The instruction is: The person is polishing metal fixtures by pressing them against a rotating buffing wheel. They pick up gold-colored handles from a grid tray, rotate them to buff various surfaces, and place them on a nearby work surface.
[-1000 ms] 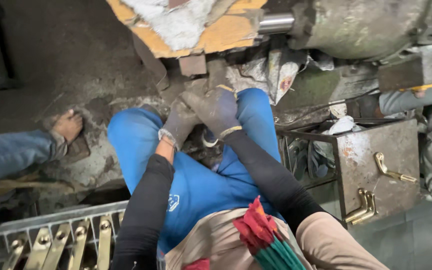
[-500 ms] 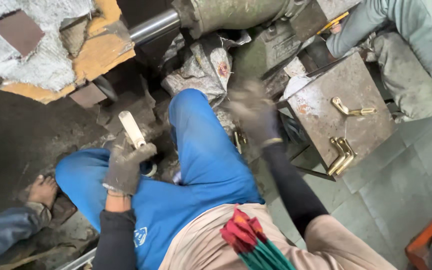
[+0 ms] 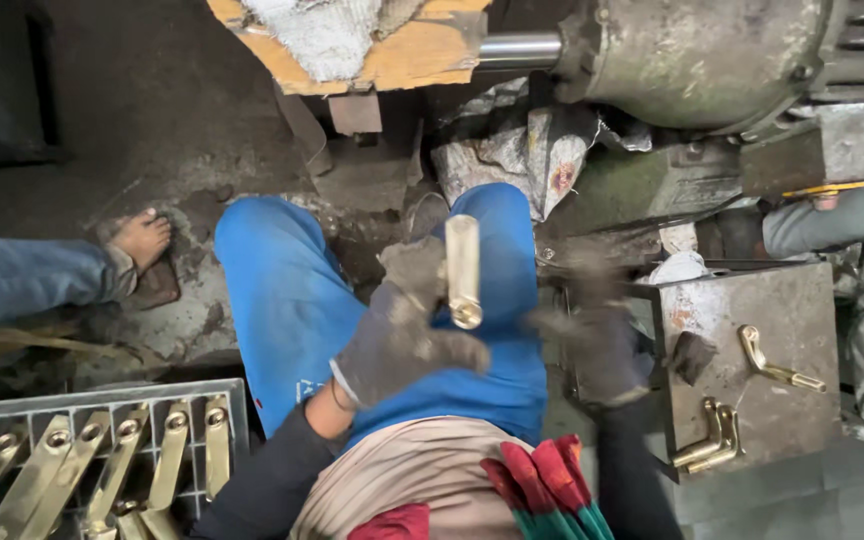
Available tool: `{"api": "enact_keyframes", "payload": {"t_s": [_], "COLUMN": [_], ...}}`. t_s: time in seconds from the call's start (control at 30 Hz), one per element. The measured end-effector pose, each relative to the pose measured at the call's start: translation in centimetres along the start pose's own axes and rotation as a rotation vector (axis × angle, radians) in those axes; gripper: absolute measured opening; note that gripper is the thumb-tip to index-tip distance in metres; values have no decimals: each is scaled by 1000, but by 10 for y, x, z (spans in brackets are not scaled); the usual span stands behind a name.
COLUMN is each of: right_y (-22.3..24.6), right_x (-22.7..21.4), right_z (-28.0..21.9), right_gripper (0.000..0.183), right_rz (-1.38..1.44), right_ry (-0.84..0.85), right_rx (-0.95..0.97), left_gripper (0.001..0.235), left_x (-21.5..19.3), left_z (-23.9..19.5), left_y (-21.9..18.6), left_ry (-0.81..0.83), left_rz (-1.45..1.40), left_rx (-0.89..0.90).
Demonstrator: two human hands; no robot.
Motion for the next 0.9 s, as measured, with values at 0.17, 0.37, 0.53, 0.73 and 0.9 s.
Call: {"api": "enact_keyframes", "payload": {"t_s": [0.17,0.37,0.53,0.73,0.9], "right_y": [68,63,43,16,-5], "right_x": [107,150,176,209,217], "right_z": [67,125,192,210,216], "right_gripper": [32,25,25,21,5], "right_rz": [533,539,496,891,677], "right_ry": [304,337,242,130,157], "right_rx": [37,229,422,326,301], "left_gripper": [38,72,64,31,52], "left_x": [-9,-11,-22,-6,12], "left_z": [-7,18,47,58,68], "left_y": [49,150,263,313,326], "left_ry": [-109,-120,-398,-143,60], "left_rz": [3,-1103,-1166,139,319], "left_rx": [59,-315,-645,-138,-199]}}
Point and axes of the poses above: each hand's wrist, its own z-axis towards the middle knuckle, its own x-axis out of the palm, y = z × x, the point moved 8 cm from there along z, towards the middle knuckle, and after that the axes turned 10 degrees about y, right-handed, at the moved point
